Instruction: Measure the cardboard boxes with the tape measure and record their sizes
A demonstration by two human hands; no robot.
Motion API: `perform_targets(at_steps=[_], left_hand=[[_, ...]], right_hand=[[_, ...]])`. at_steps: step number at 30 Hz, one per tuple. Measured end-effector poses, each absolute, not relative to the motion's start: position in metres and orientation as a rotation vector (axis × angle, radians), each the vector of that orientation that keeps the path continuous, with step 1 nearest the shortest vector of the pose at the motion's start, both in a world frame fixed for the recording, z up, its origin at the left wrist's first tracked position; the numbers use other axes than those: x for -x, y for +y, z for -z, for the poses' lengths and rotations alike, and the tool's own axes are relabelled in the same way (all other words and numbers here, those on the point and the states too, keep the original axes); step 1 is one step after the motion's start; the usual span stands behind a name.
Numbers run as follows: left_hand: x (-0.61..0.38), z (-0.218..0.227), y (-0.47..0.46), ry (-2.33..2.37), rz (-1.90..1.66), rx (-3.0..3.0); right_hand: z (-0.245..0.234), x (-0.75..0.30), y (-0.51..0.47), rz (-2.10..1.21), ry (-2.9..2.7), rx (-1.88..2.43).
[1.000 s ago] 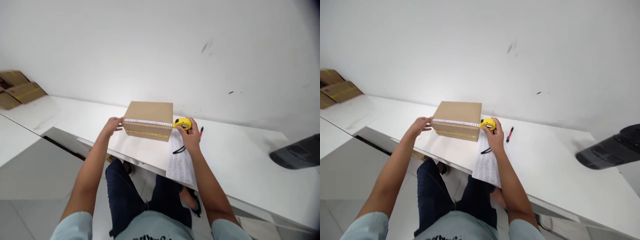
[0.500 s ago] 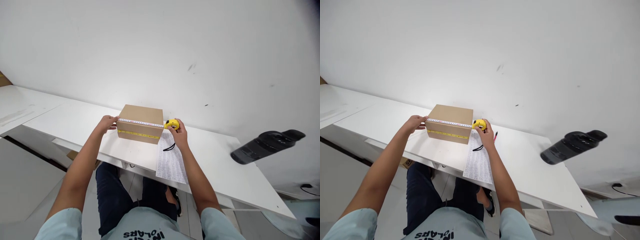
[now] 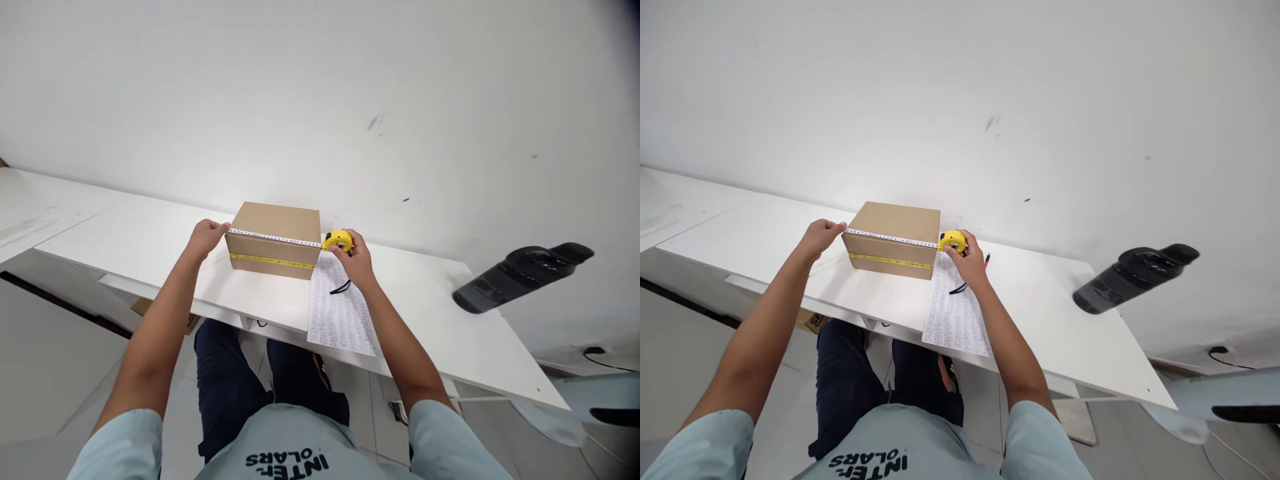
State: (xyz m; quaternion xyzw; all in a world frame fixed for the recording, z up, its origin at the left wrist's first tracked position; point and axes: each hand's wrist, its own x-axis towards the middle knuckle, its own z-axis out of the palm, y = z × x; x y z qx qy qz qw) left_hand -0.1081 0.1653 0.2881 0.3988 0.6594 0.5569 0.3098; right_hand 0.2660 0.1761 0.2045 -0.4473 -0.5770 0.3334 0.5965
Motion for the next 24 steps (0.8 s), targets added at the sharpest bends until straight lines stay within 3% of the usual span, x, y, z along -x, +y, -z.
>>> perform_targets(at_steps=[5, 8, 12, 16, 20, 24], left_hand=[[0.059, -0.284, 0.082, 1.475, -1.434, -1.176], [0.010, -0.244, 0.027, 1.080, -1.204, -0.936], [-0.034, -0.189, -0.008, 1.022, -0.971, -0.751], [-0.045, -0.163, -0.020, 1.056, -0.810, -0.742], [-0.039, -0.159, -0.026, 1.085, -0.660, -0.883], [-0.026, -0.189, -0.002, 1.140, -0.700, -1.211]], right_hand=[[-0.202, -0.266, 0.121, -0.898, -1.222, 0.951], [-0.177, -0.256, 0.067, -1.010, -1.251, 0.981], [-0.126, -0.230, 0.006, -1.030, -1.213, 1.064], [-0.094, -0.217, -0.028, -0.977, -1.300, 1.100], [-0.091, -0.224, -0.040, -0.797, -1.518, 1.057], [-0.097, -0.241, -0.048, -0.674, -1.597, 1.039]])
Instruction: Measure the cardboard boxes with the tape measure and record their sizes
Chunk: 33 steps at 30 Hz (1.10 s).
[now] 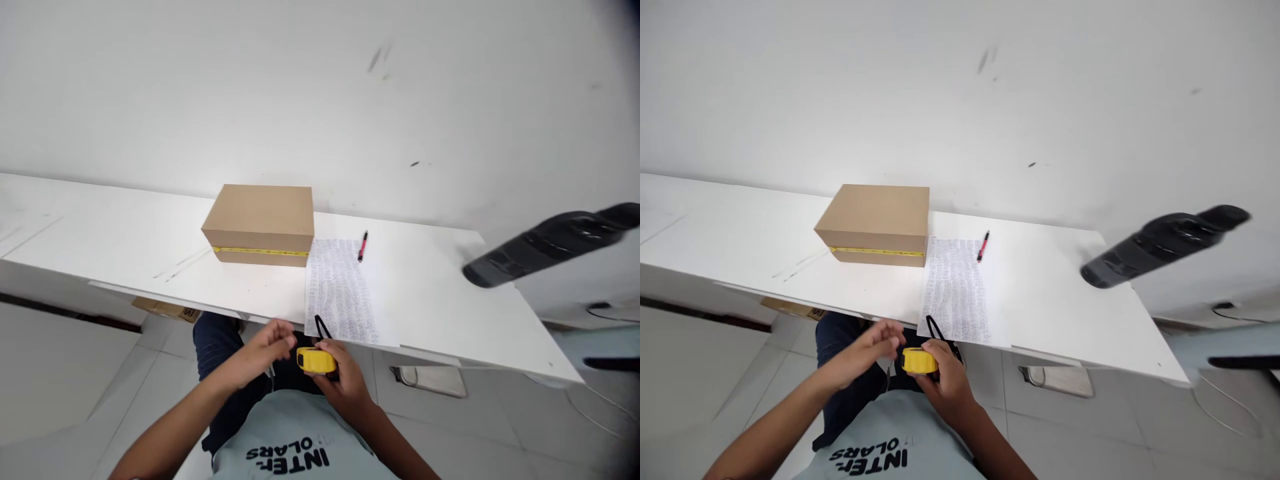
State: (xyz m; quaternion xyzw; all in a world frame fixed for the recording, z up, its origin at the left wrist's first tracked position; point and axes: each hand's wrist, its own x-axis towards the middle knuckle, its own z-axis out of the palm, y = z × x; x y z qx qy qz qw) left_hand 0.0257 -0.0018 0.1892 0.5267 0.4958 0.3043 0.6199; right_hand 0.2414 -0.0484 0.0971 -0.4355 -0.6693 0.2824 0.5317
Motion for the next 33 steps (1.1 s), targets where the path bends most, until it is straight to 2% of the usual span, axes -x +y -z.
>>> perform_targets(at_steps=[4, 7, 10, 14, 21, 25, 30, 33], left_hand=[[-0.039, -0.241, 0.067, 1.228, -0.913, -1.622], [-0.079, -0.261, 0.119, 1.556, -0.973, -2.412], [-0.118, -0.252, 0.152, 1.777, -0.954, -2.660], [-0.128, -0.218, 0.164, 1.834, -1.043, -2.606], [-0.054, -0.188, 0.109, 1.383, -1.498, -2.782], [-0.004, -0.184, 0.059, 1.217, -1.548, -2.839], [0.031, -0.193, 0.006, 1.609, -1.703, -2.724], [0.017, -0.197, -0.022, 1.684, -1.744, -2.673]], right_hand=[[-0.098, -0.252, -0.060, -0.719, -1.407, 1.219], [-0.096, -0.248, -0.064, -0.777, -1.201, 1.306], [-0.095, -0.240, -0.063, -0.824, -1.030, 1.351], [-0.097, -0.235, -0.057, -0.820, -0.907, 1.344], [-0.105, -0.255, -0.034, -0.749, -0.835, 1.343], [-0.113, -0.260, -0.018, -0.769, -0.798, 1.350], [-0.127, -0.251, -0.006, -0.845, -0.816, 1.303], [-0.142, -0.242, 0.001, -1.059, -0.989, 1.182]])
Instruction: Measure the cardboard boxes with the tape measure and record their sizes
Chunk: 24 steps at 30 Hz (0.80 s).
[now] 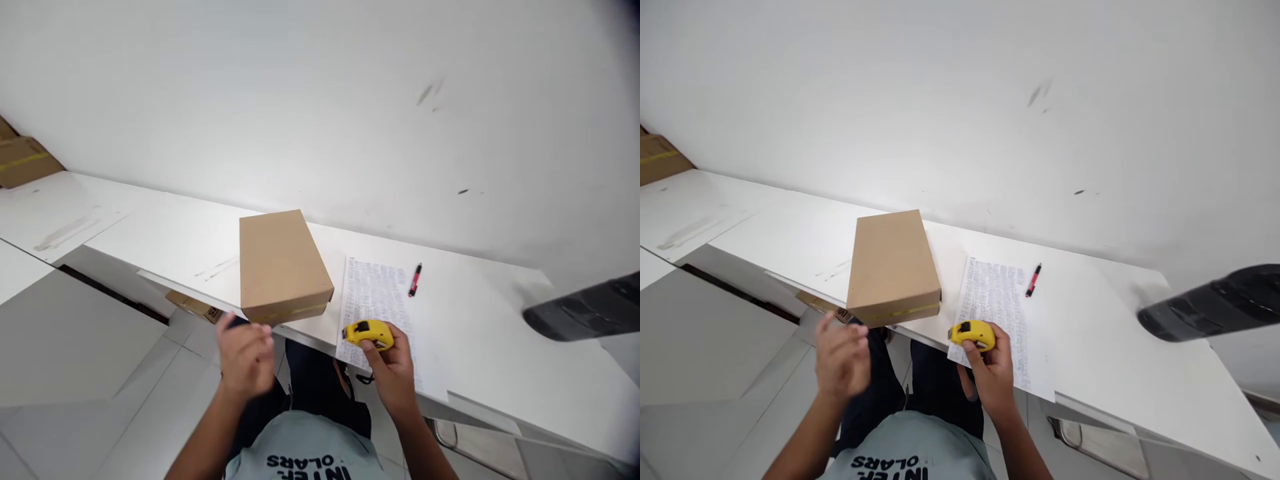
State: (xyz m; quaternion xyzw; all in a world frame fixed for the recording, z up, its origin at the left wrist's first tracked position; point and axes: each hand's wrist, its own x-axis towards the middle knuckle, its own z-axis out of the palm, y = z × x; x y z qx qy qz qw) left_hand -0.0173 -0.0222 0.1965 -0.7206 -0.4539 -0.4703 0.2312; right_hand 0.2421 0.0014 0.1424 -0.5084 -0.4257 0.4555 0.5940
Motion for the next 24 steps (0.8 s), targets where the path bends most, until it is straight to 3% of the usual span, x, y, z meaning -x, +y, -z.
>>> perform_targets(at_steps=[4, 8, 11, 18, 24], left_hand=[[-0.011, -0.188, -0.042, -1.070, 1.312, 2.296], [0.001, -0.179, -0.055, -1.139, 1.247, 2.407], [0.037, -0.178, -0.062, -1.207, 1.113, 2.275], [0.144, -0.174, -0.028, -1.478, 1.211, 1.522], [0.145, -0.186, -0.008, -1.475, 1.150, 1.958]], right_hand=[[-0.169, -0.219, 0.010, -1.429, -1.297, 0.888], [-0.182, -0.197, 0.009, -1.546, -1.399, 0.783], [-0.185, -0.203, 0.019, -1.412, -1.444, 0.812], [-0.193, -0.281, 0.102, -0.806, -1.225, 0.983], [-0.186, -0.283, 0.125, -0.844, -1.364, 1.034]])
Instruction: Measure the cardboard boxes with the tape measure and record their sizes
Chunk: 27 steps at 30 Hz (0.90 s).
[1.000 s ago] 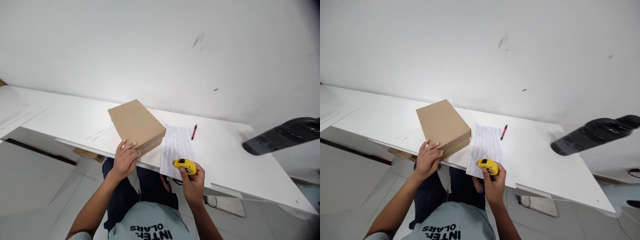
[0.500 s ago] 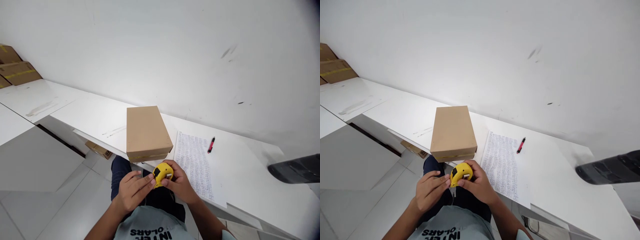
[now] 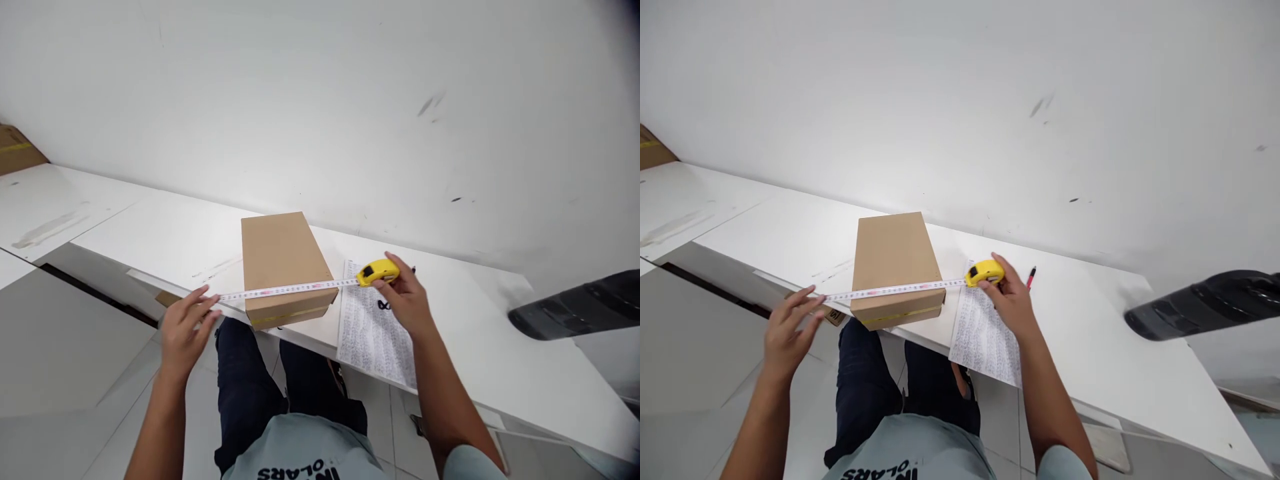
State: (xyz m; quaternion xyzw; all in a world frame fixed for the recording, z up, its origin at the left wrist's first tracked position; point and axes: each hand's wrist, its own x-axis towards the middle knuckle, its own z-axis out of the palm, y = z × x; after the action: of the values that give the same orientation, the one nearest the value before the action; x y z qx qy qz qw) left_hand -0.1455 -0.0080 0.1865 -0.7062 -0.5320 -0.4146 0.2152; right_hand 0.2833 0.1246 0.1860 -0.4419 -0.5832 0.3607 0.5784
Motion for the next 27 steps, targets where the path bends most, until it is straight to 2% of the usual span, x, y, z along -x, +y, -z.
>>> perform_targets(at_steps=[4, 12, 18, 23, 27], left_hand=[[0.105, -0.195, -0.006, -1.375, 0.996, 2.182], [0.095, -0.197, -0.006, -1.389, 1.028, 1.996], [0.101, -0.214, -0.046, -1.359, 1.166, 1.819], [0.049, -0.213, -0.059, -1.230, 1.099, 2.115], [0.011, -0.195, -0.046, -1.218, 1.174, 2.245]], right_hand=[[-0.186, -0.264, 0.118, -0.924, -1.526, 1.016], [-0.189, -0.267, 0.120, -0.908, -1.544, 1.039], [-0.192, -0.284, 0.095, -0.926, -1.358, 1.028], [-0.183, -0.264, 0.050, -1.100, -1.394, 1.002], [-0.174, -0.240, 0.029, -1.220, -1.416, 1.028]])
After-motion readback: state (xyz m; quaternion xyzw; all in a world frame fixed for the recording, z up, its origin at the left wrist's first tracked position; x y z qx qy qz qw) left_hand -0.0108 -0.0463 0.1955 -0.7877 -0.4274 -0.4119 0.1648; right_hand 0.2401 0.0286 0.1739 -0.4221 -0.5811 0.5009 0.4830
